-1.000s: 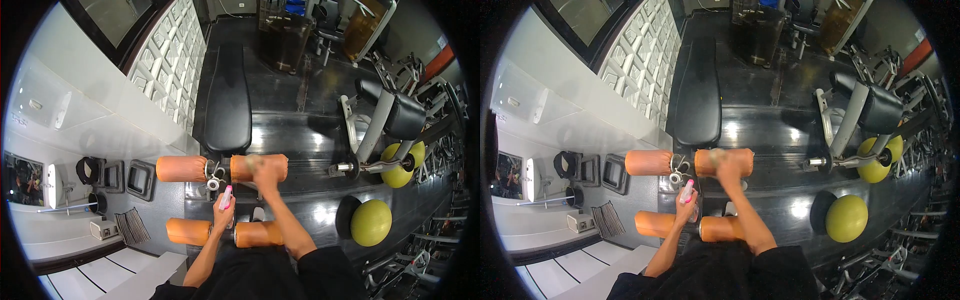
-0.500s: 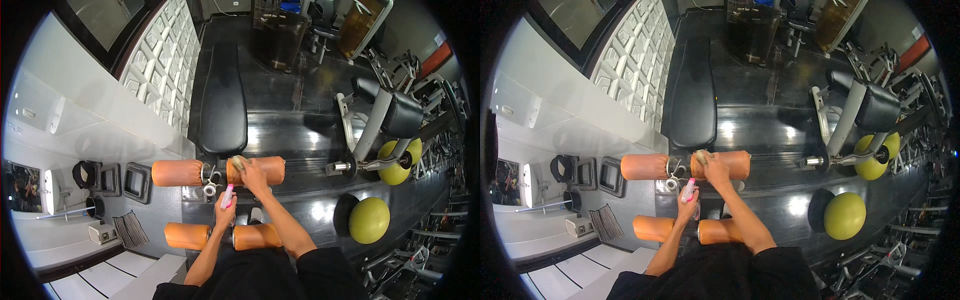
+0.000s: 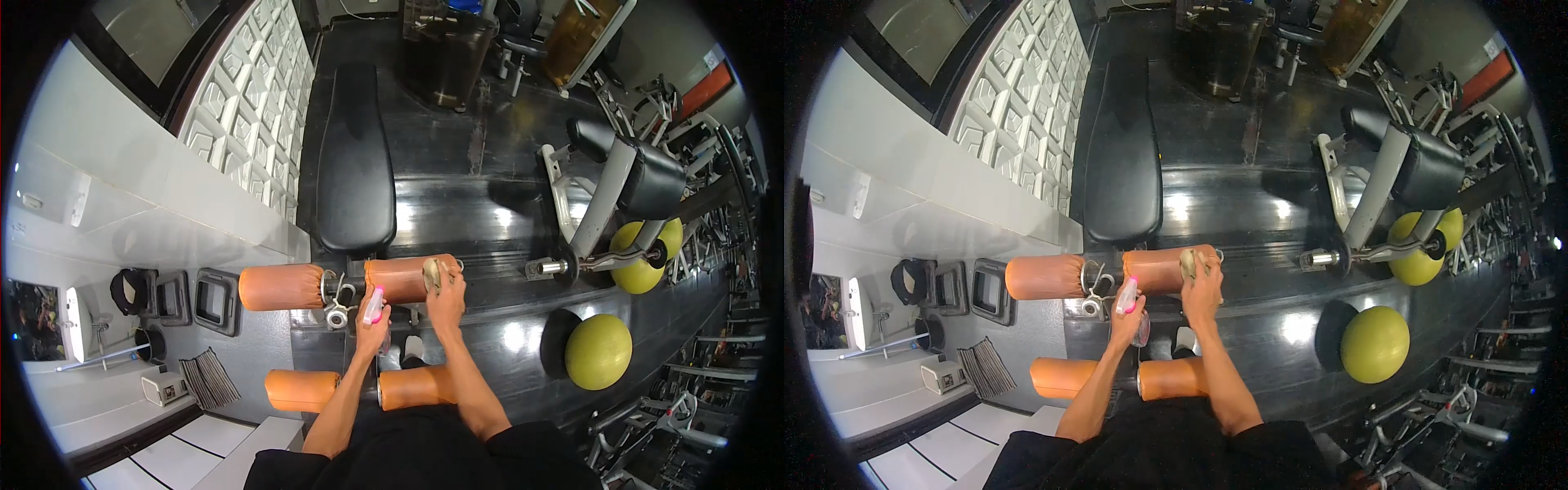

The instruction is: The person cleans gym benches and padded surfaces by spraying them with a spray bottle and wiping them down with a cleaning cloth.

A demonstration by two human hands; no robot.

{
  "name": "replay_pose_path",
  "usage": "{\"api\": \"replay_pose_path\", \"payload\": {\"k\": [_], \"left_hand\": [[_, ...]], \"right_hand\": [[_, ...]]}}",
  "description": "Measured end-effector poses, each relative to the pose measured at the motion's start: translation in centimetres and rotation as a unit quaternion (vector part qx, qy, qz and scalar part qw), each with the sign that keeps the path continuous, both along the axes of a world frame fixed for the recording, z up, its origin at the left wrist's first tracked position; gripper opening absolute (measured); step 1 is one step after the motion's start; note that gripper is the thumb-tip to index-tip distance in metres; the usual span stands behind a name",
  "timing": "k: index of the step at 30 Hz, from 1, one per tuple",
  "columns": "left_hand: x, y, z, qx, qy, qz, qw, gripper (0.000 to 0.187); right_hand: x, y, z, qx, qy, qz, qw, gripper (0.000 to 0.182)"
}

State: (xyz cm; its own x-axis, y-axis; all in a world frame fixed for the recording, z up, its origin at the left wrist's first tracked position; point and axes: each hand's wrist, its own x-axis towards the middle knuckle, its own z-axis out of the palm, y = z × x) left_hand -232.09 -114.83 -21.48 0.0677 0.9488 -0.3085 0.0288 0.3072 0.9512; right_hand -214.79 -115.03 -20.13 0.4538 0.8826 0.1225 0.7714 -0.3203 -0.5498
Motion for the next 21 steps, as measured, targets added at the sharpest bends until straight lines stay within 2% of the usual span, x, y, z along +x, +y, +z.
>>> {"api": "replay_pose_path", "payload": {"k": [1, 2, 4, 5, 7, 10, 12, 13, 15, 16, 18, 19, 21], "left_hand": [[-0.1, 0.0, -0.1, -0.013, -0.018, -0.003, 1.0, 0.054], [-0.1, -0.1, -0.3, -0.014, -0.017, -0.004, 1.0, 0.054], [-0.4, -0.3, -0.9, -0.038, -0.015, 0.003, 0.999, 0.052], [-0.6, -0.5, -1.5, -0.038, -0.015, 0.003, 0.999, 0.052], [-1.0, -0.8, -2.7, -0.008, 0.024, -0.023, 0.999, 0.049], [-0.5, -1.5, -2.4, -0.047, 0.011, -0.015, 0.999, 0.041], [-0.8, -2.2, -2.3, -0.051, 0.001, -0.014, 0.999, 0.035], [-0.8, -2.6, -2.2, -0.049, 0.004, -0.006, 0.999, 0.031], [-1.1, -3.4, -2.6, -0.05, 0.007, 0.002, 0.999, 0.028], [-1.5, -3.7, -3.1, -0.083, 0.014, -0.017, 0.996, 0.028], [-1.8, -4.0, -3.6, -0.114, 0.021, -0.039, 0.993, 0.028], [-1.9, -4.0, -3.4, -0.113, 0.011, -0.029, 0.993, 0.028], [-1.9, -4.0, -2.4, -0.112, 0.004, -0.018, 0.993, 0.028]], "right_hand": [[-1.0, 0.8, -0.5, 0.064, -0.076, -0.024, 0.995, 0.055], [-2.3, 1.3, -0.9, 0.063, -0.075, -0.025, 0.995, 0.055], [-5.0, 3.0, -0.8, -0.033, 0.094, 0.105, 0.989, 0.053], [-5.5, 3.4, -0.4, -0.033, 0.094, 0.105, 0.989, 0.053], [-5.9, 4.3, 1.3, -0.07, 0.139, 0.184, 0.97, 0.051], [-2.5, 3.9, 1.3, -0.083, 0.093, 0.159, 0.979, 0.05], [0.7, 2.9, 0.6, -0.034, -0.012, 0.107, 0.994, 0.05], [1.7, 2.6, 1.2, -0.034, -0.012, 0.109, 0.993, 0.05], [2.8, 1.9, 2.3, -0.042, 0.016, -0.033, 0.998, 0.047], [2.5, 1.9, 1.8, -0.043, 0.017, -0.034, 0.998, 0.047], [1.1, 2.8, 0.8, 0.052, -0.048, -0.02, 0.997, 0.043], [-0.2, 3.3, 1.8, -0.017, -0.028, 0.023, 0.999, 0.042], [-3.7, 4.0, -1.5, -0.02, 0.07, 0.114, 0.991, 0.04]]}}
